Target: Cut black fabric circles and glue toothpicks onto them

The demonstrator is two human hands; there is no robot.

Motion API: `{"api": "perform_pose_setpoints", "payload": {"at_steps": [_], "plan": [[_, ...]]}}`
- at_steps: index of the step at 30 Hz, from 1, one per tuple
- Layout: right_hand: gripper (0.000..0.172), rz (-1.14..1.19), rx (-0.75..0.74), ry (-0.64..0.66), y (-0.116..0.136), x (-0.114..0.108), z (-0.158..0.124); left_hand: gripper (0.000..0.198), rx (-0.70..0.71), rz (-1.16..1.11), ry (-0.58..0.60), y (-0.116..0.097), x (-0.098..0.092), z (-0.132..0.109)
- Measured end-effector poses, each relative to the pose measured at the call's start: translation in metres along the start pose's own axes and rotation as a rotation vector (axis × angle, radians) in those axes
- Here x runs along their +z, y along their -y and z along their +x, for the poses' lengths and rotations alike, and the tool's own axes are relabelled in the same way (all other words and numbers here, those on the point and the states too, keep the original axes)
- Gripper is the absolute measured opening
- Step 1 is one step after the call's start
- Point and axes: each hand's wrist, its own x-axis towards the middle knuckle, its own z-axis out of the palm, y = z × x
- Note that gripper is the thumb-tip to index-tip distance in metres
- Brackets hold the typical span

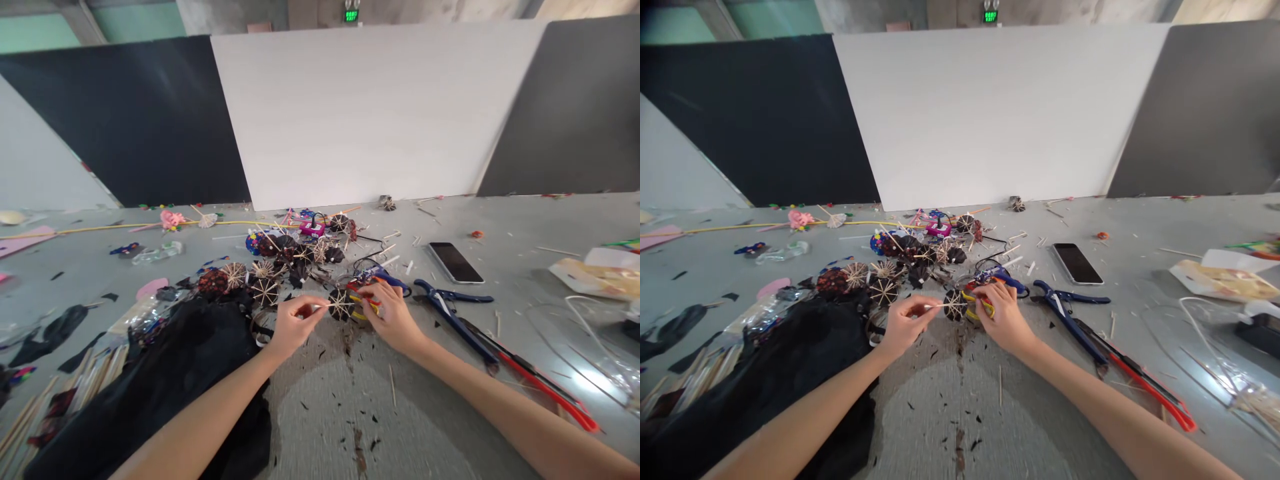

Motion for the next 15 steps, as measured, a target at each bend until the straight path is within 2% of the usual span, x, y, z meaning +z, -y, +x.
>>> {"api": "perform_pose_setpoints", "payload": {"at_steps": [3,10,15], "plan": [[0.021,0.044,0.031,0.022,0.005,0.005,-0.003,0.015,0.011,0.02,0.007,-0.002,0.0,0.0],[0.03,0.167,-0.077,0.042,0.005,0.01,-0.012,0.016,0.012,0.031,0.012,-0.002,0.0,0.0],[0.032,0.18,-0.092,0.057,0.005,0.008,-0.012,0.016,0.01,0.026,0.005,-0.001,0.0,0.0]]}}
